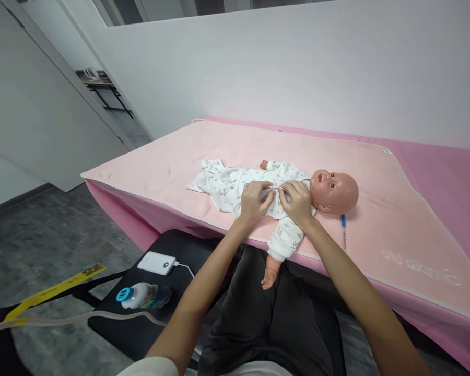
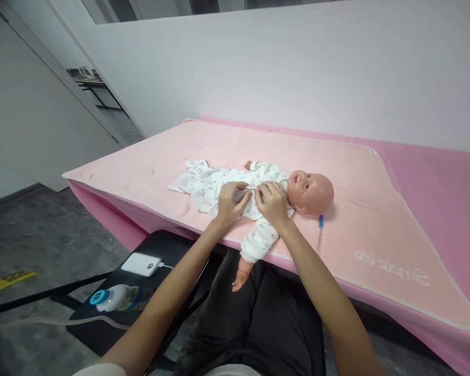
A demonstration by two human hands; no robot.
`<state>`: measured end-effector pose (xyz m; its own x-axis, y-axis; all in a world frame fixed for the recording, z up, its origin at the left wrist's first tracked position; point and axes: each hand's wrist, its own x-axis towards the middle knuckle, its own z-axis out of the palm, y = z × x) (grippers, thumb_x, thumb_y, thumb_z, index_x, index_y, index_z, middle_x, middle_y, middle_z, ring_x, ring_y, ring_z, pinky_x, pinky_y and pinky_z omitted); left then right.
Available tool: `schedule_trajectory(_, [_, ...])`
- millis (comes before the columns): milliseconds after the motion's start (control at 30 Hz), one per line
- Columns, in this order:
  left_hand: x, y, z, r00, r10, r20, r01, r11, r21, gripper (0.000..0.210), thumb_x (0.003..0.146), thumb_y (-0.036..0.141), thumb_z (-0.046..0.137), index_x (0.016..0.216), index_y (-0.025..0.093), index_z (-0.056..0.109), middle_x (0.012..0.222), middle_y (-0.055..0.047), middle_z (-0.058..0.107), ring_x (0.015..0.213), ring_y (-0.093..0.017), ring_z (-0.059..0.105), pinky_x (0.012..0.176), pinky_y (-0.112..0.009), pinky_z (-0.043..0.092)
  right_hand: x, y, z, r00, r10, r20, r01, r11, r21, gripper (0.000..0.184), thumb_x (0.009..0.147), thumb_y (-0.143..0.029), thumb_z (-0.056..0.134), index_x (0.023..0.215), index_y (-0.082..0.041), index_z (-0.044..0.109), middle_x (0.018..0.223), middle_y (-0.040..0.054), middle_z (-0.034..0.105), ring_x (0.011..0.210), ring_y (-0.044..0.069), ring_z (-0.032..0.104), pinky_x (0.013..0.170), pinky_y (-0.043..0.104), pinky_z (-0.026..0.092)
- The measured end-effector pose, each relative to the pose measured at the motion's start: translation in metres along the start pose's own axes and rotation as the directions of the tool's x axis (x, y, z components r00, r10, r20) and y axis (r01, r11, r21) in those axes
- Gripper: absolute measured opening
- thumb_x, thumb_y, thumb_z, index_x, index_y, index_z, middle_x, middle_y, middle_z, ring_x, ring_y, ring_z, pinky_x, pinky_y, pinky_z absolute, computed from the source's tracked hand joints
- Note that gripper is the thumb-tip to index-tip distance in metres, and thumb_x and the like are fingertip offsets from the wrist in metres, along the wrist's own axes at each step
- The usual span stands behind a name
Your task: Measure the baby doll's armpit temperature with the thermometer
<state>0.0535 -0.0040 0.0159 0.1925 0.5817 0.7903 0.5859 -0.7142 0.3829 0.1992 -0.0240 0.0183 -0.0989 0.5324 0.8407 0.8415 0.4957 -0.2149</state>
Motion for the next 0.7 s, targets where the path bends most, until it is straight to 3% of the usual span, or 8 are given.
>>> schedule_trajectory(567, [-0.0014, -0.0035, 0.004, 1.0, -0.028, -0.002, 0.028, 0.999, 0.037, 0.014, 0.083, 0.03, 0.054, 0.093, 0.02, 0.057, 0.069, 0.001, 0.056, 0.07, -0.014, 0.053, 0.074, -0.031, 0.039, -0.0001, -0.0001, -0.0002, 1.0, -0.002, -0.002, 0.002, 1.0, 0.008, 0.013, 0.084, -0.018, 0.047, 0.076, -0.02, 0.056, 0.078, 0.0037, 0.063, 0.077, 0.018, 0.053, 0.072, 0.031, 0.04])
schedule_trajectory(700, [0.0003, -0.0081, -0.0015, 0.999, 0.001, 0.04, -0.001, 1.0, -0.003, 0.012, 0.082, 0.03, 0.054, 0.088, 0.02, 0.057, 0.071, 0.0, 0.058, 0.071, -0.015, 0.053, 0.073, -0.03, 0.04, -0.0006, 0.0, -0.0008, 1.0, -0.013, -0.02, 0.013, 1.0, 0.003, 0.012, 0.084, -0.018, 0.047, 0.076, -0.02, 0.056, 0.078, 0.0038, 0.063, 0.077, 0.017, 0.054, 0.073, 0.031, 0.04])
